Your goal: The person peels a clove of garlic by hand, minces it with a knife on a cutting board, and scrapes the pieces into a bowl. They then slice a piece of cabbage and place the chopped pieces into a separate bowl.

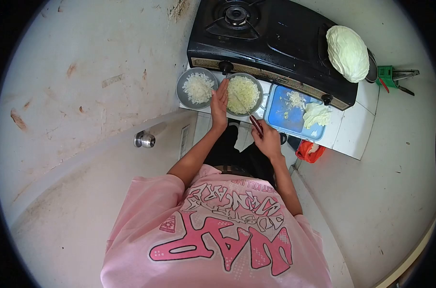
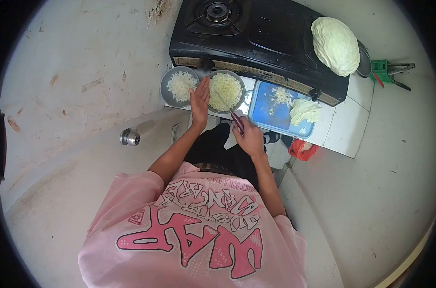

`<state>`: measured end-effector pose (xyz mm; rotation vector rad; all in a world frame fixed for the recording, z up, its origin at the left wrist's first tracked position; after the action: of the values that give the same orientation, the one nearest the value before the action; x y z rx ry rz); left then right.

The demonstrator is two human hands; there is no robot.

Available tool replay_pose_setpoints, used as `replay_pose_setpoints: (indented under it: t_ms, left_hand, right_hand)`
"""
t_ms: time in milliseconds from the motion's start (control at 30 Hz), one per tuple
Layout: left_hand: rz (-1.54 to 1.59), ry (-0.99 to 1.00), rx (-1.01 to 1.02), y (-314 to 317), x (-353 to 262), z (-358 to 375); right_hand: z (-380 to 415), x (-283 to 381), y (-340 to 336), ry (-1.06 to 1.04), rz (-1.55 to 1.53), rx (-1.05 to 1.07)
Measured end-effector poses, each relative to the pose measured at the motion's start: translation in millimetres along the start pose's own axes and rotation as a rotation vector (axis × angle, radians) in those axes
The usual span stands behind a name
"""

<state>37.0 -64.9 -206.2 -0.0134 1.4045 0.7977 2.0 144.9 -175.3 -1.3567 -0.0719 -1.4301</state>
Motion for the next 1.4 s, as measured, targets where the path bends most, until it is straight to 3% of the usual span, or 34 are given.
replay_pose_setpoints:
  t_ms: [267, 400, 767, 867, 967, 1133, 1400]
  left_hand:
    - [0.072, -0.024, -0.052, 1, -4, -4]
    - [-0.055, 0.042, -0.055, 5, -11, -3]
    - [-0.173, 0.002, 0.038, 61, -14, -4]
    - [-0.131, -0.003, 0.186, 78, 12, -10]
    - [-0.139, -0.144, 0.267, 101, 35, -11]
    - [-0.284, -0.203, 0.396, 132, 65, -16]
    - [-0.708, -0.049, 0.425, 142, 75, -30]
  right_hand:
    - [4, 10, -20, -0.054, -0.108, -0.023]
    - [2, 3, -9, -0.046, -0.159, -0.036]
    - [36, -51, -8, 0.198, -0.230, -0.429]
    - [53, -72, -8, 0.311, -0.228, -0.519]
    - [68, -84, -10, 0.358, -0.242, -0.636]
    - [84, -106, -6, 0.485, -0.184, -0.679]
    - [89, -109, -14, 0.548, -0.152, -0.742]
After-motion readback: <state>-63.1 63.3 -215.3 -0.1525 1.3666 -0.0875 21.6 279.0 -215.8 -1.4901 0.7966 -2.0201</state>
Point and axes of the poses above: each hand's wrist, its own z-axis away from the middle knuckle, its own y-axis out of the palm, x = y × z, the point moved 3 cm from there along -z, towards the middle knuckle, and after that the axes turned 10 degrees about x, right-handed, at the moved point
